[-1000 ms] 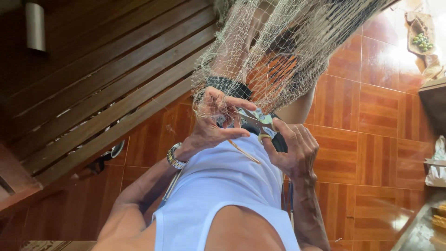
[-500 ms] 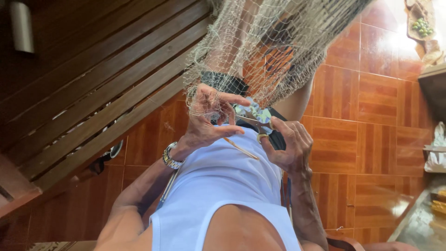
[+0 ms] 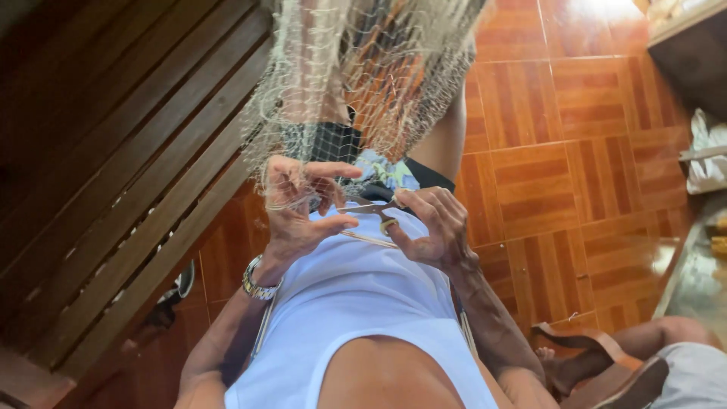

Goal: Repairing a fishing net using a weaving shuttle and scissors

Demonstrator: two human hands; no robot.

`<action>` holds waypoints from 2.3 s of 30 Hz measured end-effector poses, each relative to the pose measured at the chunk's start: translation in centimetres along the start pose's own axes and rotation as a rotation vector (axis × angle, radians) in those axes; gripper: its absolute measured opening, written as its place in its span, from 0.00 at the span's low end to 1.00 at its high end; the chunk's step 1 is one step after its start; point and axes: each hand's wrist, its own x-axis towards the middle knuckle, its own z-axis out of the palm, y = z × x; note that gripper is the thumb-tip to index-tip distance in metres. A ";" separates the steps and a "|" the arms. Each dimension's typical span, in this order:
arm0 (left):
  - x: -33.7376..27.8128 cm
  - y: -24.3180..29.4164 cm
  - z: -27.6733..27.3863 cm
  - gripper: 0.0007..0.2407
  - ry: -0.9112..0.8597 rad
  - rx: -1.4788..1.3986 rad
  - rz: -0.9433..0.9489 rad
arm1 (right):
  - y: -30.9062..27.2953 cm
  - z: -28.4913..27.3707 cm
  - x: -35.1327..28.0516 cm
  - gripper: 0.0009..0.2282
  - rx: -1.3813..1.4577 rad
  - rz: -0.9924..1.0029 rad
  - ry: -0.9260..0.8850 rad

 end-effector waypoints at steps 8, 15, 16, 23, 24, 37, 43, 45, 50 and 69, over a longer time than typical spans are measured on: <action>-0.9 -1.0 1.0 0.25 0.040 0.047 0.052 | -0.5 0.1 -0.5 0.17 0.005 0.029 0.046; -1.0 -1.0 1.0 0.26 0.049 0.039 0.031 | -0.6 0.1 -0.8 0.17 0.017 0.037 0.073; -0.9 -0.8 1.1 0.26 0.048 0.036 0.030 | -0.6 0.1 -0.9 0.17 0.015 0.039 0.073; -0.8 -0.5 1.1 0.24 0.075 0.057 0.034 | -0.4 0.2 -1.4 0.17 0.004 0.049 0.081; -0.8 -0.6 1.1 0.25 0.073 0.057 0.028 | -0.4 0.2 -1.4 0.17 0.006 0.052 0.089; -0.6 -0.6 1.4 0.23 0.080 0.071 0.028 | -0.1 0.3 -2.4 0.19 0.016 0.059 0.146; -0.8 -0.6 0.8 0.24 0.094 -0.018 -0.034 | 0.1 0.1 -1.9 0.18 0.016 -0.014 0.110; -0.7 -0.9 1.1 0.24 0.083 -0.093 0.064 | 0.1 0.0 -1.8 0.18 -0.032 -0.016 0.116; -1.1 -1.2 0.8 0.26 0.087 -0.043 0.085 | 0.5 0.0 -1.7 0.18 -0.073 -0.059 0.112; -1.1 -0.7 0.9 0.24 0.047 0.039 0.082 | 0.5 1.0 1.0 0.17 -0.144 -0.124 0.085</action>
